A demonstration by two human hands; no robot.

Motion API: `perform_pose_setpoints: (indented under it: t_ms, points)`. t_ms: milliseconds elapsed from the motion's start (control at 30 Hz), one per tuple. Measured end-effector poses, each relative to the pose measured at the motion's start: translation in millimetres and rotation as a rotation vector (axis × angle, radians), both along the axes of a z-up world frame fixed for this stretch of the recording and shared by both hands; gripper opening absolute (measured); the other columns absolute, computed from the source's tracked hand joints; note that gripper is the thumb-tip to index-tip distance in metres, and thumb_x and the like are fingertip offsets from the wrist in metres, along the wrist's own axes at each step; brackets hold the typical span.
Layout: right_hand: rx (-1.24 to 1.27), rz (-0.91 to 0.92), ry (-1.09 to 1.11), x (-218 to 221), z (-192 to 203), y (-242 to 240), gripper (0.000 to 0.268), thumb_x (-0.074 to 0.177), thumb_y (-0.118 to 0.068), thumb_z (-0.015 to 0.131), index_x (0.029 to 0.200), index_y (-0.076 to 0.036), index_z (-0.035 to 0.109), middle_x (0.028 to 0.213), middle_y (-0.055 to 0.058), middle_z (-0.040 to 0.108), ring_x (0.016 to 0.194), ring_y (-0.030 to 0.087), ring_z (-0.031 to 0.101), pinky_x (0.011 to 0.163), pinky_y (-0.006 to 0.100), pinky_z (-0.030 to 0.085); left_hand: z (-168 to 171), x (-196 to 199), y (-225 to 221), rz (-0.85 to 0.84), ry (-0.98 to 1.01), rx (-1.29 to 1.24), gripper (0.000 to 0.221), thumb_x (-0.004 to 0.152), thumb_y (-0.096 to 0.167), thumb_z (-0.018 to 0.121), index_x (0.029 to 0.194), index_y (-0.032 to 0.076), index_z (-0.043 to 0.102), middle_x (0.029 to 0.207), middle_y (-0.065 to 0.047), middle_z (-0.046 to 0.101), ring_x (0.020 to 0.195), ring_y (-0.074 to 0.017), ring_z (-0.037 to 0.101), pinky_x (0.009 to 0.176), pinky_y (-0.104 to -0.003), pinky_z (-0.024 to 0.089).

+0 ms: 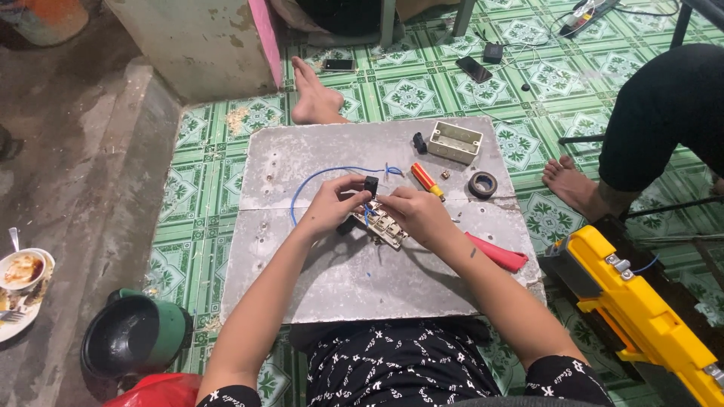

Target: The person sits on the floor and works on a small electrical box, using a screwdriver to tighten screws on terminal blocks and connect blue wires. They manipulate the wires and components with both hands, occasionally adjusting the position of the box.

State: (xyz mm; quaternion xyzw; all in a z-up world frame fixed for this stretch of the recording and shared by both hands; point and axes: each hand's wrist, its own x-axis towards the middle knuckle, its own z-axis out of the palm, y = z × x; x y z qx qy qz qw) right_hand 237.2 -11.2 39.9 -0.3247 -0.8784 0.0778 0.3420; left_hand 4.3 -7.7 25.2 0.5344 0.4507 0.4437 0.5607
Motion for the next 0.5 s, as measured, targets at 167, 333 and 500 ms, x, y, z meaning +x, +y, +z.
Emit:
perform_pose_setpoints:
  t_ms: [167,333,500]
  points:
    - [-0.003,-0.001,-0.027,1.4,7.4,0.3,0.013,0.093,-0.015,0.072,0.105,-0.011,0.077,0.093,0.007,0.074,0.084,0.027,0.074,0.073,0.035,0.059,-0.9,2.0,-1.4,-0.009,0.004,-0.009,0.035,0.091,0.016,0.079,0.124,0.01,0.07,0.11,-0.015,0.072,0.094,-0.0239,0.071,0.08,-0.039,0.064]
    - [-0.001,-0.002,-0.061,0.5,1.5,2.8,0.014,0.092,-0.016,0.071,0.103,-0.009,0.076,0.092,0.008,0.073,0.087,0.027,0.073,0.075,0.035,0.059,-4.1,2.2,0.5,-0.012,0.007,-0.009,0.035,0.091,0.017,0.079,0.124,0.009,0.07,0.111,-0.016,0.072,0.095,-0.0245,0.071,0.08,-0.04,0.064]
    - [0.0,0.004,-0.101,0.6,-2.7,5.3,0.023,0.089,-0.01,0.071,0.111,-0.009,0.077,0.091,0.009,0.074,0.087,0.027,0.072,0.076,0.035,0.058,0.5,1.3,-1.1,-0.009,-0.02,0.009,0.035,0.091,0.017,0.079,0.124,0.008,0.07,0.108,-0.016,0.072,0.091,-0.0225,0.071,0.078,-0.038,0.064]
